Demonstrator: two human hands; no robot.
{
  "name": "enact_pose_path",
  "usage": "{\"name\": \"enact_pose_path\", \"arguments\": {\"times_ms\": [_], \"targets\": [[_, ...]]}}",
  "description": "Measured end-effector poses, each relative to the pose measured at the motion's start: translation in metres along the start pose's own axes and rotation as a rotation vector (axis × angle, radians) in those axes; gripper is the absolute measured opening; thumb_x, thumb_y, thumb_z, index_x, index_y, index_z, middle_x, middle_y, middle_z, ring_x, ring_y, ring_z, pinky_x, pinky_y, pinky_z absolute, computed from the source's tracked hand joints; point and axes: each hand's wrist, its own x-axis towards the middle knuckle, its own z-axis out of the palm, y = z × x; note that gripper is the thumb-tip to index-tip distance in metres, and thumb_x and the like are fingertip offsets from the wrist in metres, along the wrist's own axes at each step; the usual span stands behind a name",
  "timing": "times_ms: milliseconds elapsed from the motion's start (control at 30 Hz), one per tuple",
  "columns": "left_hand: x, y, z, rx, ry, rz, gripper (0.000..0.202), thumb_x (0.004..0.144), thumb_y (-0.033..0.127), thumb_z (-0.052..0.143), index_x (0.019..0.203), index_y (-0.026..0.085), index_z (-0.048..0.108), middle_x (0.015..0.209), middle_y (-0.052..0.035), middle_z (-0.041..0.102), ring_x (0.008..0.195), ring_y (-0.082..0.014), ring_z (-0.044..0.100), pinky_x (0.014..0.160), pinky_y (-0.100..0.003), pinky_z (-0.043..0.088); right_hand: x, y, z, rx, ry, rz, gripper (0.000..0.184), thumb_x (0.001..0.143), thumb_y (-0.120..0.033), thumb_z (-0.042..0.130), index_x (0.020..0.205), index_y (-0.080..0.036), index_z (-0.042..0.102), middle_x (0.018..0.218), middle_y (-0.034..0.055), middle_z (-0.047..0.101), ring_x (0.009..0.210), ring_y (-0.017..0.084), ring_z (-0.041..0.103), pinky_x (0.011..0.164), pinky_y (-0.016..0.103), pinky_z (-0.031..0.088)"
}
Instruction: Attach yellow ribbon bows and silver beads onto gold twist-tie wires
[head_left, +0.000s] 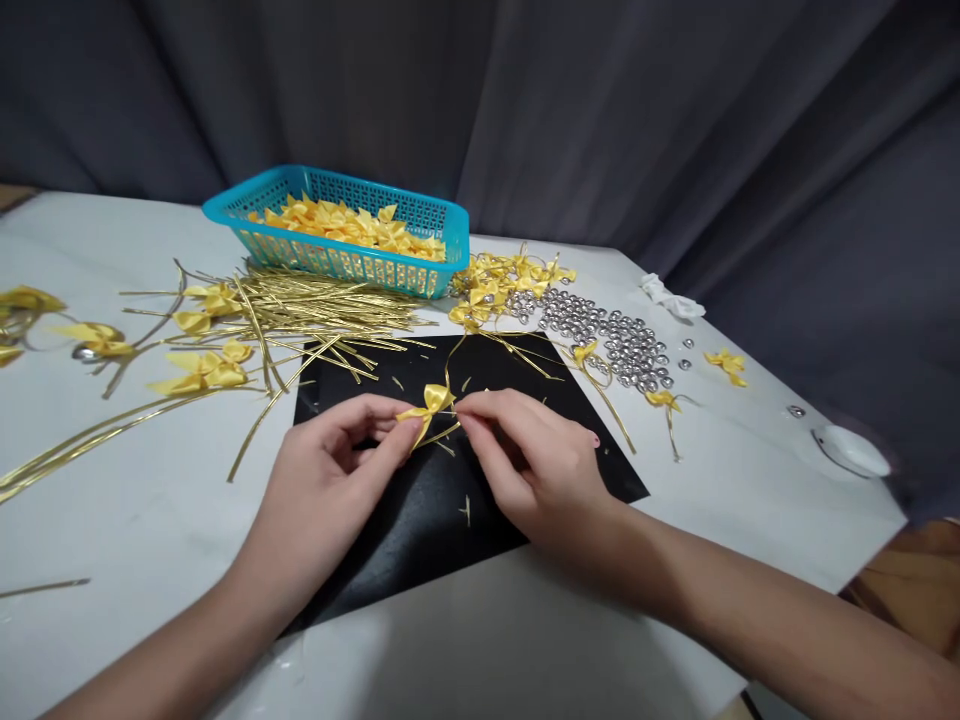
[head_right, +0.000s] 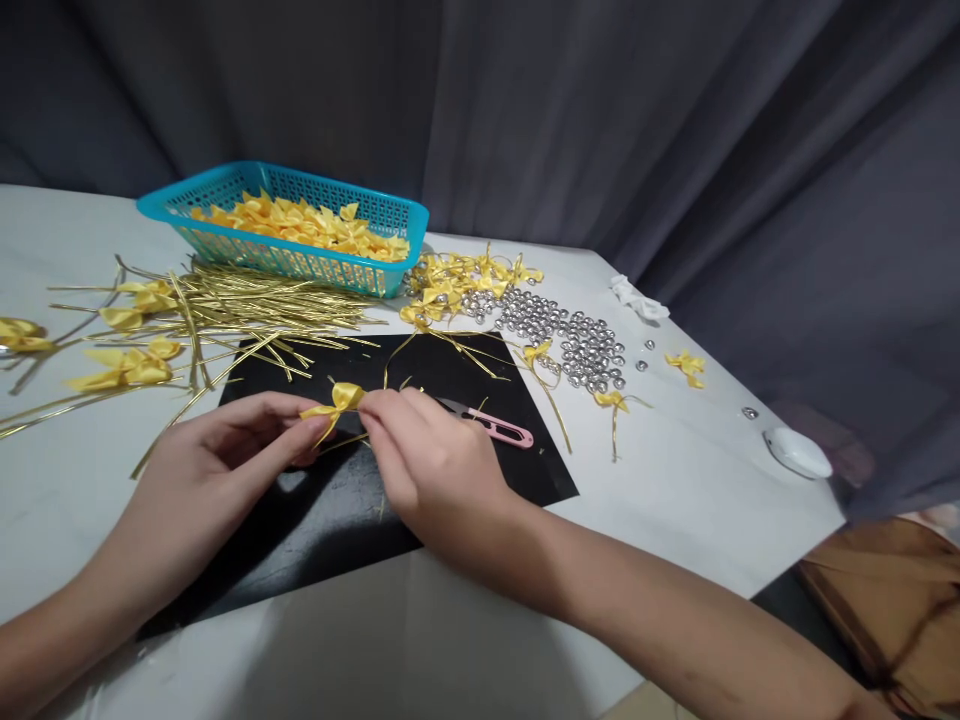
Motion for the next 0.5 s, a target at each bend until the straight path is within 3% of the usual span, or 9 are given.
{"name": "enact_pose_path", "arguments": {"times_ms": [133,500], "targets": [[0.0004,-0.0020,-0.0008,0.007,-0.004,0.017,0.014,0.069,0.032,0.068,0.071,0.018,0.068,0.064,-0.0003,0.069,0.060,-0.0136,0.063,0.056,-0.021,0.052,0.0010,-0.0004,0.0000,-0.042,-0.004,-0.038,0.016,0.087,-0.010,0.044,0.089,-0.014,0.059,0.073,0.0022,0.059,0.064,0.009,0.055,0.056,0.018,0.040],[-0.0015,-0.0008,-0.0013,0.002,-0.054,0.031,0.009,0.070,0.029,0.068,0.070,0.020,0.069,0.059,0.0021,0.067,0.057,-0.0118,0.063,0.052,-0.017,0.049,-0.0025,0.0037,0.0058,-0.032,-0.044,-0.044,0.015,0.088,-0.012,0.044,0.092,-0.014,0.058,0.082,0.0026,0.066,0.073,0.011,0.062,0.066,0.020,0.044]]}}
